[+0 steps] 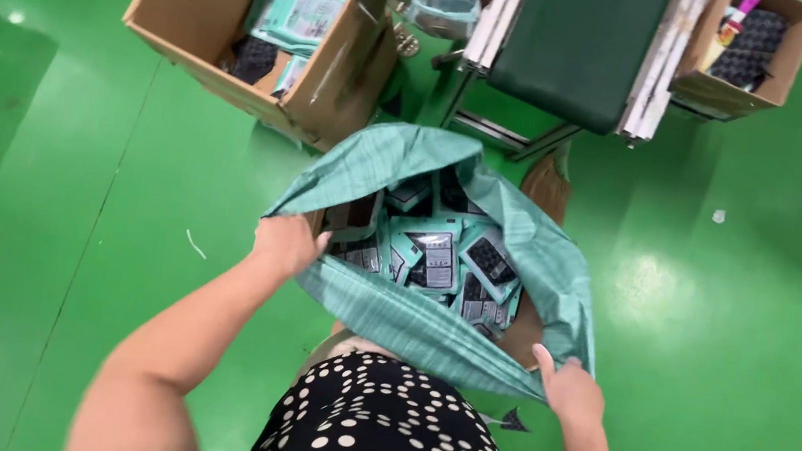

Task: The person picks patterned face masks from a conveyor belt, places them into light blue plastic bags, and drops the sealed packages into a cardboard box. The person also moves a large sack filled with packaged masks and returns to the conveyor to continue packing.

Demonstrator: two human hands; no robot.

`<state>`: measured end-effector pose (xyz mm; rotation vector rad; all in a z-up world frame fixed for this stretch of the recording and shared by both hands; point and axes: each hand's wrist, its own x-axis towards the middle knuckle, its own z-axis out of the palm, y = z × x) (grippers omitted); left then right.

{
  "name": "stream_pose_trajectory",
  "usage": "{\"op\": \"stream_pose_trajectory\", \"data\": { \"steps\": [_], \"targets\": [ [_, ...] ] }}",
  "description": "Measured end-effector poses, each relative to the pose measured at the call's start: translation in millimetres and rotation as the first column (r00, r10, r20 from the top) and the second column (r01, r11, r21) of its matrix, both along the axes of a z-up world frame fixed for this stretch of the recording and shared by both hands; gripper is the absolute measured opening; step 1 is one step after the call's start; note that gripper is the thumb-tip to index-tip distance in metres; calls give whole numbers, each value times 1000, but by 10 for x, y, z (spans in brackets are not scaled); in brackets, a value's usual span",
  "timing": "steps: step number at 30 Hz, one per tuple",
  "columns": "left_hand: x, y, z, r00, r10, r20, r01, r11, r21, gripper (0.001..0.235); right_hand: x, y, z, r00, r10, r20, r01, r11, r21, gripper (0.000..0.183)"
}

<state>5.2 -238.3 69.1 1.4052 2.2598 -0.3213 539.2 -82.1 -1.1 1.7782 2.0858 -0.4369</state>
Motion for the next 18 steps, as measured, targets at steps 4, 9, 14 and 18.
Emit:
{"op": "stream_pose_trajectory", "data": {
  "steps": [4, 9, 14, 18],
  "targets": [
    [-20, -150, -739, 975, -108, -196, 166, 937, 308, 52, -130, 22, -189, 964, -149, -222, 228, 891, 391, 78],
    [-142, -151, -734, 860, -187, -474, 425, 777, 465, 86, -473, 1, 62, 995, 103, 10, -88, 790, 606, 96],
    [-292, -368, -1830, 823, 459, 334, -566, 622, 541, 118, 92, 44, -846, 800, -209, -562, 365, 914, 180, 131],
    [-107, -398, -2292, 376, 515, 770, -844, 533, 55, 108, 526, -184, -1801, 713, -468, -522, 436, 879, -194, 117]
  ]
}}
